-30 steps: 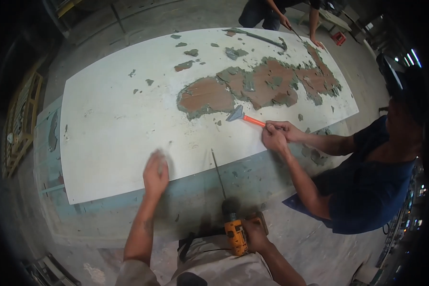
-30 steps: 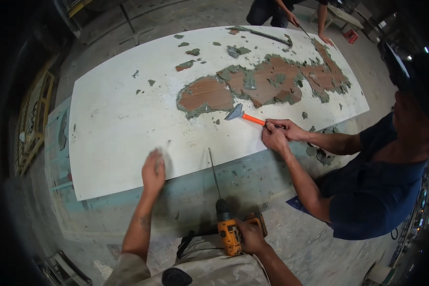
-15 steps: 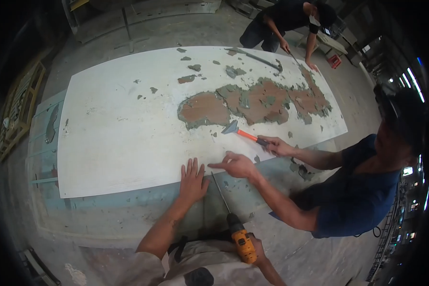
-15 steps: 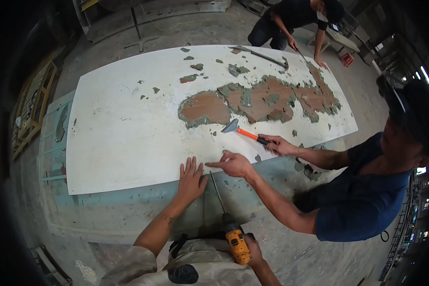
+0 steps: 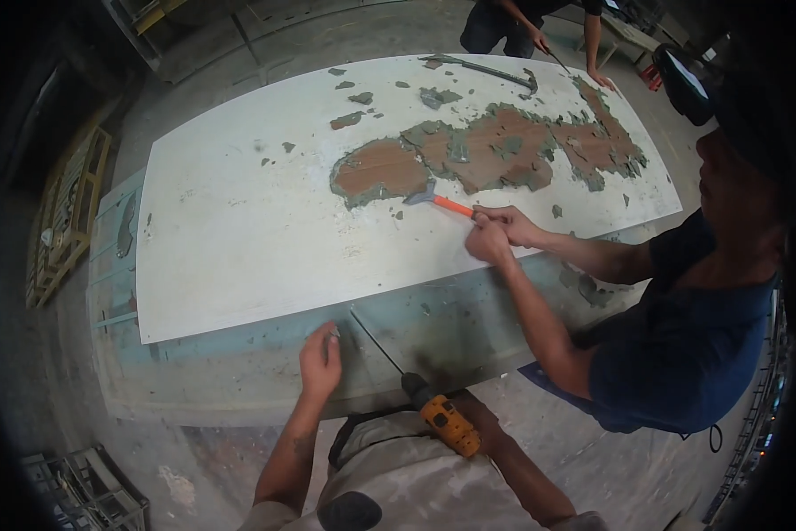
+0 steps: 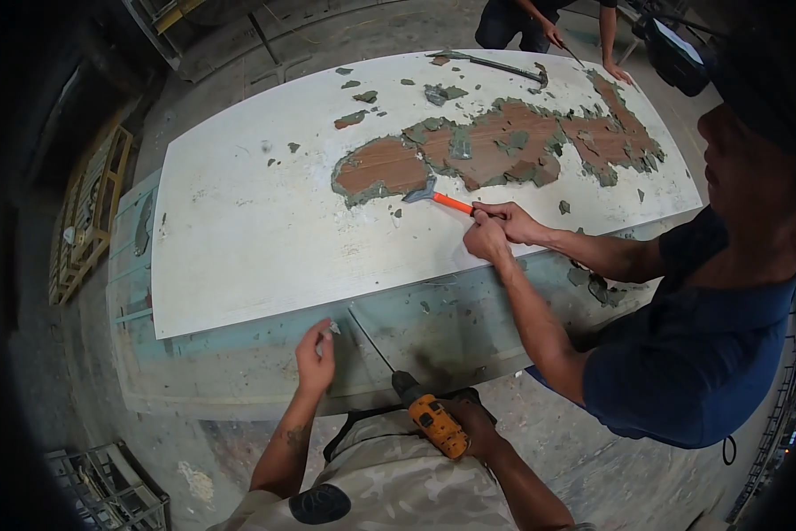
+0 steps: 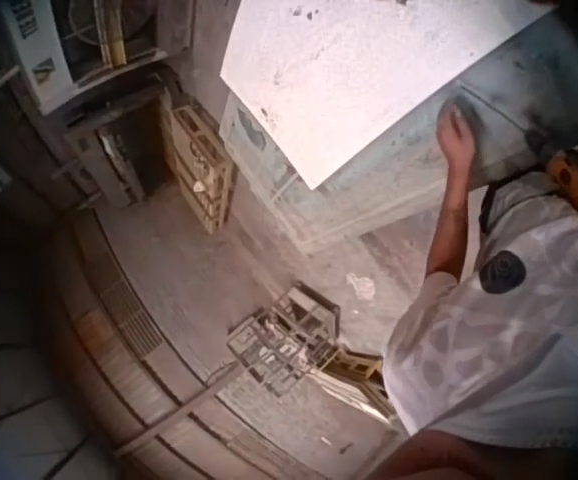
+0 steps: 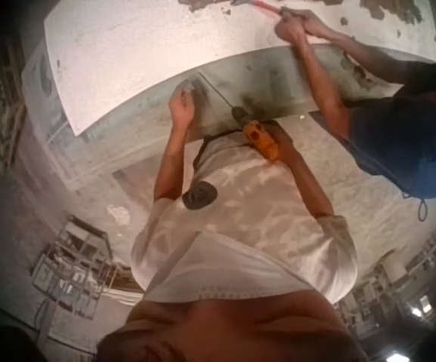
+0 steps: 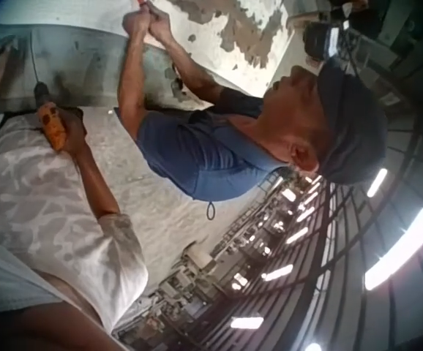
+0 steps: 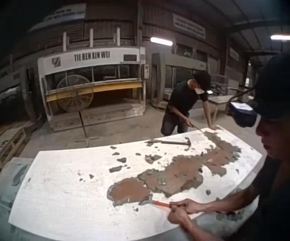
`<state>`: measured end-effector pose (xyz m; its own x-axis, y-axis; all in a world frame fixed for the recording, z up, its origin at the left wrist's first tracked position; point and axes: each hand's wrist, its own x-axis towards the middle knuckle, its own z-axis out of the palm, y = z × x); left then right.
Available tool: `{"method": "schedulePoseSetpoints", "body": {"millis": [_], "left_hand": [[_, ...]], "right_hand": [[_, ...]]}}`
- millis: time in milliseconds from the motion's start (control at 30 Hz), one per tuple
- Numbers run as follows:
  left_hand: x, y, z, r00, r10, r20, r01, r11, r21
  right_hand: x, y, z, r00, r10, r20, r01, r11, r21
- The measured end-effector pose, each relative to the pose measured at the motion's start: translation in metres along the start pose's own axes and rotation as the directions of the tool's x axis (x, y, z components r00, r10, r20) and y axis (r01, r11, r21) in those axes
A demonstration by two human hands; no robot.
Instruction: Scraping material off a large panel and then drilling holes into it on a production floor.
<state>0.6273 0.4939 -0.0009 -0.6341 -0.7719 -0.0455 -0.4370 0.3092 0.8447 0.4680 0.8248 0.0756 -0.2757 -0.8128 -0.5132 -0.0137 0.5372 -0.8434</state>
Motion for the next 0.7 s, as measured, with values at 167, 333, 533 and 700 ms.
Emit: {"method": "schedulePoseSetpoints", "body": {"millis": [167, 333, 533, 700], "left_hand": [[0.115, -0.015, 0.008, 0.944, 0.298, -0.143, -0.239, 0.915, 0.326], [0.219, -0.003, 0.052, 0.990, 0.139, -0.015, -0.106, 0.818, 0.565], [0.195, 0.010, 0.094, 0.849, 0.446, 0.283, -0.528, 0.701, 0.480], [0.116, 0.026, 0.077, 0.828, 0.470, 0.306, -0.505, 0.862, 0.041]], "right_hand": [[-0.010, 0.042, -0.005, 0.985, -0.074, -0.156, 0.083, 0.995, 0.048], [-0.050, 0.041, -0.021, 0.929, -0.316, -0.190, 0.262, 0.929, -0.263], [-0.074, 0.052, -0.003, 0.942, -0.122, -0.313, 0.121, 0.992, -0.025], [-0.055, 0.044, -0.010, 0.898, -0.227, -0.377, 0.191, 0.973, -0.131]]}}
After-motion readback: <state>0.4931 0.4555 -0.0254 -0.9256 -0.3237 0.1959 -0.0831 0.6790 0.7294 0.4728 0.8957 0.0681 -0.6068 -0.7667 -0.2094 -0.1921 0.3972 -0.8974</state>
